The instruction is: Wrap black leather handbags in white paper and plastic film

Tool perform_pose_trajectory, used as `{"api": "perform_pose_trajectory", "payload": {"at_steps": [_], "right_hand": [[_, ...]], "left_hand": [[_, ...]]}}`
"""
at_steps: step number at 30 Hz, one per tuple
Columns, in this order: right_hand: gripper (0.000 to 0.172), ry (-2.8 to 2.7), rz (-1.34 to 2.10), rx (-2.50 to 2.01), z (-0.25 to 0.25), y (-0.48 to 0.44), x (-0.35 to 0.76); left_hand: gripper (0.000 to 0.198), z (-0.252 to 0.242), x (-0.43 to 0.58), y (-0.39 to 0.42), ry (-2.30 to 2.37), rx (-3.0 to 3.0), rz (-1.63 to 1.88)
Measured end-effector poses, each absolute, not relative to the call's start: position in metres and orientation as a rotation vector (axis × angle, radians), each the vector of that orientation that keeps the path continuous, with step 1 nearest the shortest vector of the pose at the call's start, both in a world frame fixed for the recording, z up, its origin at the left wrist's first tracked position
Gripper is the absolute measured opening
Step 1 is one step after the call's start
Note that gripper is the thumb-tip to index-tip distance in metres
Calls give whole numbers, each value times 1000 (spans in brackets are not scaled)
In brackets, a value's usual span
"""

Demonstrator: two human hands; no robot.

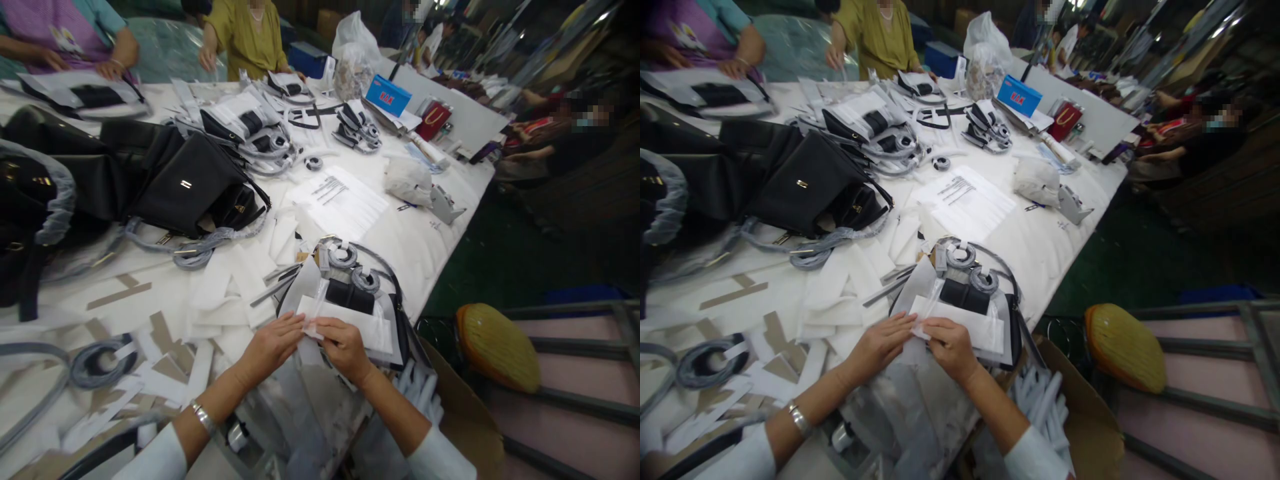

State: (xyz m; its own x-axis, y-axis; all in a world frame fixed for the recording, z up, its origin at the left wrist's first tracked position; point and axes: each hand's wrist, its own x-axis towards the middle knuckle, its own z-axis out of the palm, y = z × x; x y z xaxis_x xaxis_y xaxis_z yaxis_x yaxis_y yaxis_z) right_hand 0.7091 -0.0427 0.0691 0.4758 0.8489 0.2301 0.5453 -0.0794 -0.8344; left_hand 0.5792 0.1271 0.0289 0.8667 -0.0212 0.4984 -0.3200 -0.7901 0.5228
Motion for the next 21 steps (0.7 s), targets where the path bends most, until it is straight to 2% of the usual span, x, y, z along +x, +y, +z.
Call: {"api": "perform_pose_trajectory", "payload": {"at_steps": [3, 9, 15, 21], "right_hand": [[31, -1267, 350, -1730, 68, -45, 711], [41, -1480, 214, -1746, 68, -50, 712], [37, -1568, 165, -1675, 69, -49, 712], [30, -1592, 209, -1634, 68, -52, 714]], "left_hand": [[28, 27, 574, 128, -278, 2357, 703], [29, 35, 561, 122, -172, 2349, 809], [39, 48, 561, 134, -176, 2292, 515], [23, 46, 556, 140, -246, 2181, 522]]}}
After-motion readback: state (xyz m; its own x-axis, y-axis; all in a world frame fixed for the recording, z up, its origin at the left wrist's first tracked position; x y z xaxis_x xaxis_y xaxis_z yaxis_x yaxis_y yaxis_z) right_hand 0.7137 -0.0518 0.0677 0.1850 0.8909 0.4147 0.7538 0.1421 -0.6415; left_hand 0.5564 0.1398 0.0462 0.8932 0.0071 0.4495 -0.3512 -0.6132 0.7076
